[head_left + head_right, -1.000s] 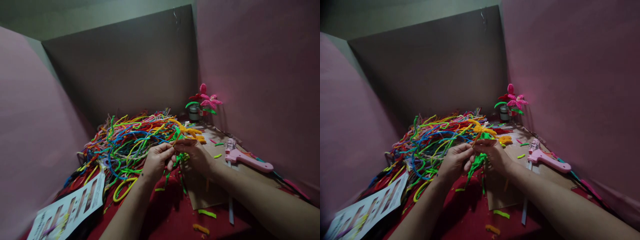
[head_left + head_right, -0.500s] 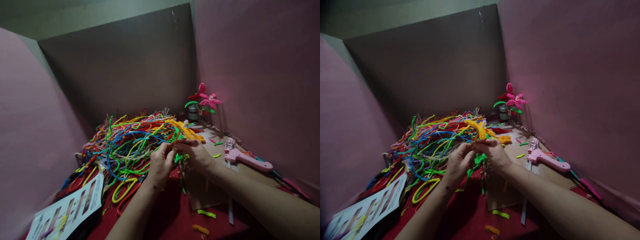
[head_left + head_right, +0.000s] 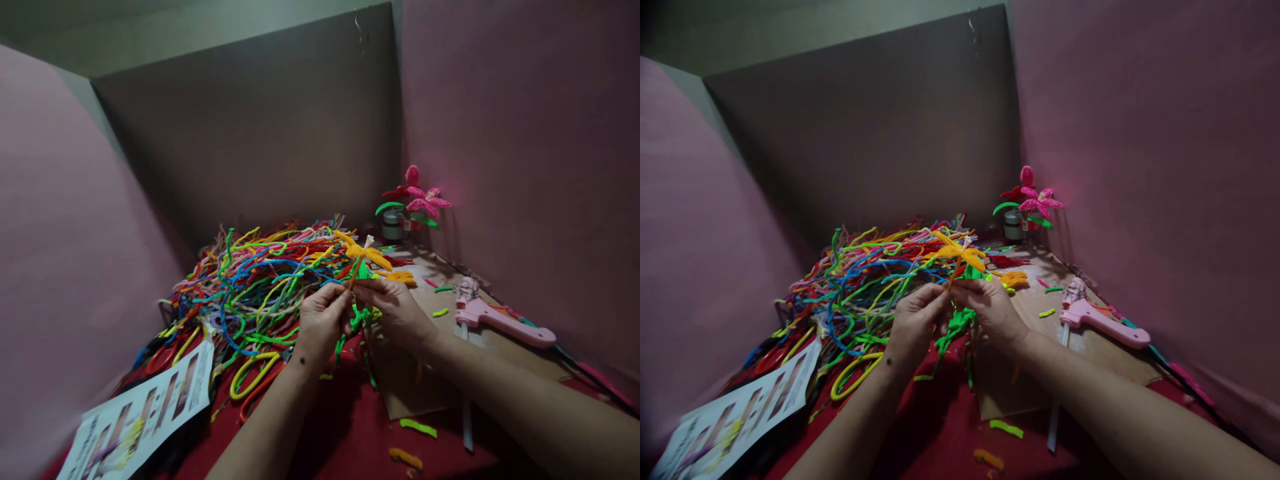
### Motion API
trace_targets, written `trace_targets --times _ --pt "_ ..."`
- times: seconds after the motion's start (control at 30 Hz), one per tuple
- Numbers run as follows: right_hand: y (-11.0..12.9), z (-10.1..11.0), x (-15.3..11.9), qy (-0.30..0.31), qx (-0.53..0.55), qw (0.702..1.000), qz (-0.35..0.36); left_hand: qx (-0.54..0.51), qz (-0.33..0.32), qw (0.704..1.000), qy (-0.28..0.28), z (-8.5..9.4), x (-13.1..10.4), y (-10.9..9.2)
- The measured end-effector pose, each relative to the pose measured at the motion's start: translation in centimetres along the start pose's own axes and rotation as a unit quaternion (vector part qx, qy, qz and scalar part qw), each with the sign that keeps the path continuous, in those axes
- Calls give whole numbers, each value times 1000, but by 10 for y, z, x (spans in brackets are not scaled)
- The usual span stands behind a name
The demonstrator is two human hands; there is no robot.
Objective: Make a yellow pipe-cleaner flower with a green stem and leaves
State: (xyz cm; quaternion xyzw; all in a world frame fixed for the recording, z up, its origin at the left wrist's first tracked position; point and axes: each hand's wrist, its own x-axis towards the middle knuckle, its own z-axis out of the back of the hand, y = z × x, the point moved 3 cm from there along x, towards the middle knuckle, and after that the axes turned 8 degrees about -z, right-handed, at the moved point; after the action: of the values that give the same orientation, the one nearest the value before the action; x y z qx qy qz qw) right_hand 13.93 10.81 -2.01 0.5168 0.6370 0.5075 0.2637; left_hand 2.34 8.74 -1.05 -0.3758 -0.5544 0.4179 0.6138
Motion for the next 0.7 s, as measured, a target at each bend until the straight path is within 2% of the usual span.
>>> trace_targets --times 0.13,0.47,0.6,0.7 --pt "-3 0 4 27 28 999 -21 -41 14 999 7 -1 -1 -3" --pt "1 5 3 9 -14 1000 -13 -136 72 984 85 1 -1 -1" --pt "1 3 4 -4 5 1000 -25 -122 74 984 102 1 0 -2" --pt "2 2 3 -39 20 999 -14 -62 50 993 83 0 1 -3"
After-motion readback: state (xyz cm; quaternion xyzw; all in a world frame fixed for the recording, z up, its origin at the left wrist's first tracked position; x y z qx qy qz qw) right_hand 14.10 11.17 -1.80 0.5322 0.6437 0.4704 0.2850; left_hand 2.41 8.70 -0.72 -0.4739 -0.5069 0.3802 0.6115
